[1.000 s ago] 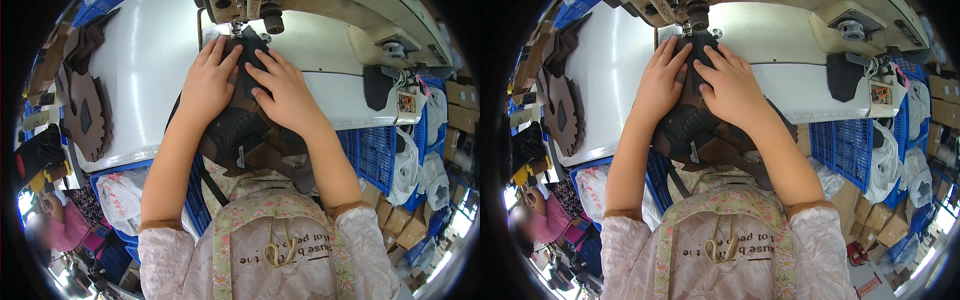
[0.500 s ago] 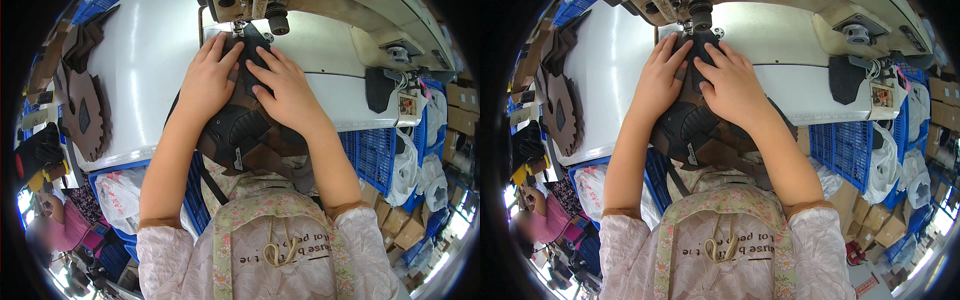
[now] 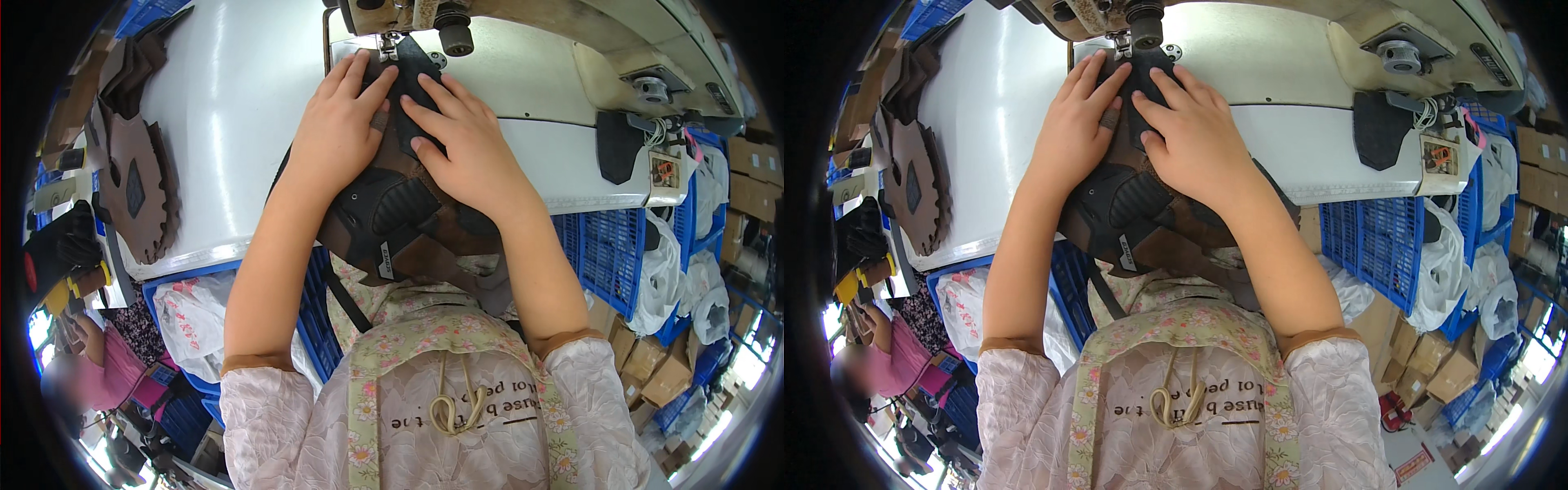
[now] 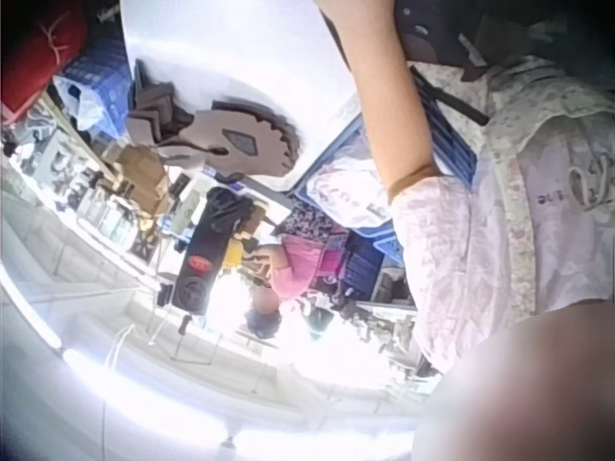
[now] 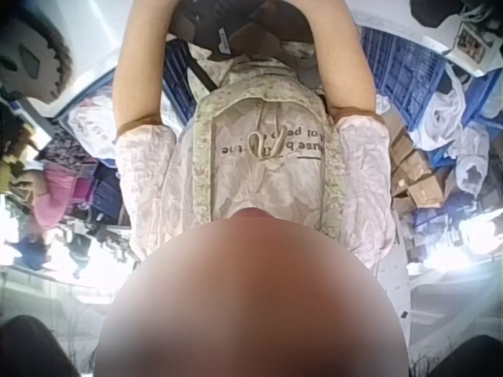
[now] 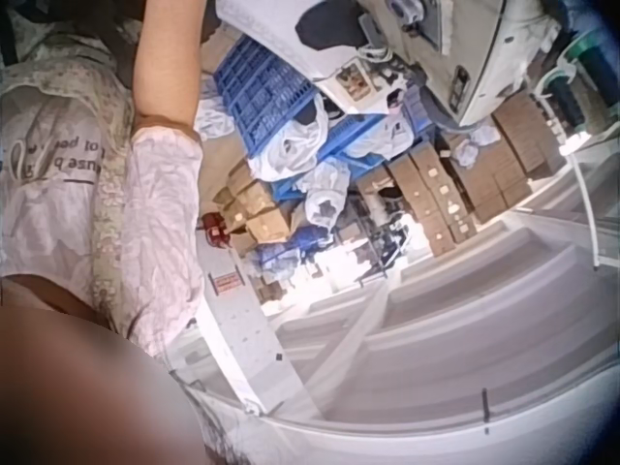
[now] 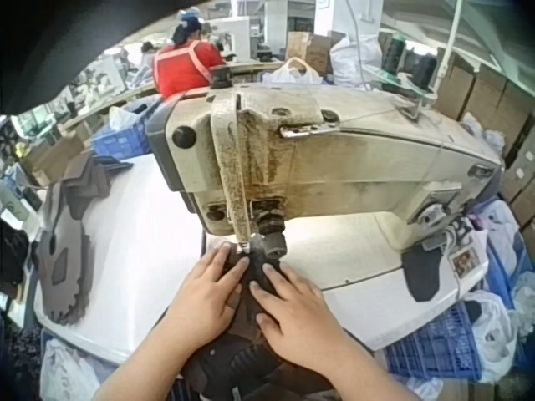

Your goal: The recorder uses a heavy-duty industrial sewing machine to stitch together layers of a dark brown and black leather shoe upper in a factory setting.

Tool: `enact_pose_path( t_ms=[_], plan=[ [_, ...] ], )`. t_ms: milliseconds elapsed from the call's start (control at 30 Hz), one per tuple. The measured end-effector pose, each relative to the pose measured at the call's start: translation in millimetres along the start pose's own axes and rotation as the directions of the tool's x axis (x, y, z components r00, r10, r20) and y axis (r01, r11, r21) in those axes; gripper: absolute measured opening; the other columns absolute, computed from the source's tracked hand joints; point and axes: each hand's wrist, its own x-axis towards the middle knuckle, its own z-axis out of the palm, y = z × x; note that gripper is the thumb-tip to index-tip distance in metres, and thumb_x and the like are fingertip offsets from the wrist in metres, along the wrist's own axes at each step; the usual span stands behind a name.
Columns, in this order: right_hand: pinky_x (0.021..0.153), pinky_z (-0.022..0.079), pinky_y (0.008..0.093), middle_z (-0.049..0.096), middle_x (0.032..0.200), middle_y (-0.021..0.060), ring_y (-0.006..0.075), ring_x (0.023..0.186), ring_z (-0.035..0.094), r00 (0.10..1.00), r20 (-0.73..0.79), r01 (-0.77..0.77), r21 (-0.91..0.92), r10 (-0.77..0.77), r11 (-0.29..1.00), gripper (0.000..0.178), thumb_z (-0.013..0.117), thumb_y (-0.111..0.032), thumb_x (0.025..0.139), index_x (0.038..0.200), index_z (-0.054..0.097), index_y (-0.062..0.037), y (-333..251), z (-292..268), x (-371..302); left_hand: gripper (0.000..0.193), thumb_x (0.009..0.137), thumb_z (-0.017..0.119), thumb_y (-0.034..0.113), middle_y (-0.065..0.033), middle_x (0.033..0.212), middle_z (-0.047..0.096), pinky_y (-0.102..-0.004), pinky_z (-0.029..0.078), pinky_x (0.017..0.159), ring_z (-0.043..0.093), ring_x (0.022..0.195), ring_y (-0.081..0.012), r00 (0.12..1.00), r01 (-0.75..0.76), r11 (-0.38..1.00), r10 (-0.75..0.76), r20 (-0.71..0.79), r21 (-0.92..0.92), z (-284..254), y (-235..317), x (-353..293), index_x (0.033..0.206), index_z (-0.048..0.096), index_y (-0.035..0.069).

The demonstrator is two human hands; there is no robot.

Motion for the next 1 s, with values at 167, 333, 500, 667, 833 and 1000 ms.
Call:
enact_pose_path(
  t_ms=[167,333,500,667,833,1000],
  plan=[
    [0.112,0.032,0.0506,0.050,0.144,0.0167,0.0379,0.137,0.041,1.000,-0.017,0.000,0.010,0.000,1.000,0.043,0.064,-0.020,0.087,0.129,0.064,-0.0107,-0.8,0.5,0.0,0.045,0.091,0.060,0.009,-0.0208,0.146,0.047,-0.0452,0.040,0.109,0.044,0.134,-0.0394,1.000,-0.003,1.000,0.003,0.004,0.001,-1.0,-0.5,-0.4,0.136,0.059,0.015],
    [0.112,0.032,0.0504,0.050,0.144,0.0167,0.0378,0.136,0.041,1.000,-0.019,0.005,0.004,-0.005,1.000,0.043,0.064,-0.020,0.087,0.128,0.064,-0.0106,-0.1,0.8,0.2,0.045,0.092,0.059,0.010,-0.0206,0.146,0.047,-0.0452,0.039,0.110,0.044,0.135,-0.0392,1.000,0.012,1.000,-0.012,0.015,0.002,-1.1,-0.3,0.0,0.136,0.059,0.015],
    [0.112,0.032,0.0503,0.051,0.144,0.0164,0.0376,0.136,0.042,1.000,-0.025,0.007,-0.003,-0.007,1.000,0.042,0.064,-0.020,0.087,0.128,0.064,-0.0105,-0.3,2.0,0.9,0.043,0.093,0.058,0.011,-0.0206,0.146,0.047,-0.0452,0.039,0.110,0.043,0.135,-0.0393,1.000,0.004,1.000,-0.004,0.008,-0.002,-1.4,-0.5,0.3,0.136,0.059,0.015],
    [0.112,0.032,0.0499,0.051,0.143,0.0162,0.0371,0.136,0.042,0.999,-0.037,0.005,-0.003,-0.005,1.000,0.042,0.064,-0.020,0.086,0.127,0.065,-0.0104,-0.6,2.8,0.0,0.042,0.094,0.058,0.012,-0.0204,0.146,0.047,-0.0453,0.039,0.110,0.043,0.135,-0.0393,1.000,0.000,1.000,0.000,0.005,0.007,-0.4,-0.3,0.4,0.136,0.059,0.015],
    [0.112,0.032,0.0497,0.052,0.143,0.0163,0.0371,0.135,0.042,0.999,-0.053,0.009,-0.012,-0.009,1.000,0.042,0.064,-0.020,0.086,0.127,0.065,-0.0105,0.3,5.0,-0.3,0.042,0.095,0.057,0.013,-0.0196,0.147,0.047,-0.0455,0.039,0.110,0.043,0.135,-0.0395,1.000,0.012,1.000,-0.012,0.018,0.018,0.0,-0.5,1.0,0.136,0.059,0.016],
    [0.112,0.033,0.0493,0.052,0.142,0.0167,0.0371,0.135,0.043,0.998,-0.062,0.019,-0.022,-0.020,1.000,0.042,0.064,-0.019,0.086,0.127,0.065,-0.0102,-0.6,5.9,-0.1,0.043,0.093,0.058,0.011,-0.0196,0.147,0.047,-0.0454,0.039,0.110,0.043,0.135,-0.0392,1.000,0.002,1.000,-0.002,0.013,0.018,-0.9,-0.4,0.2,0.136,0.059,0.015]
  ],
)
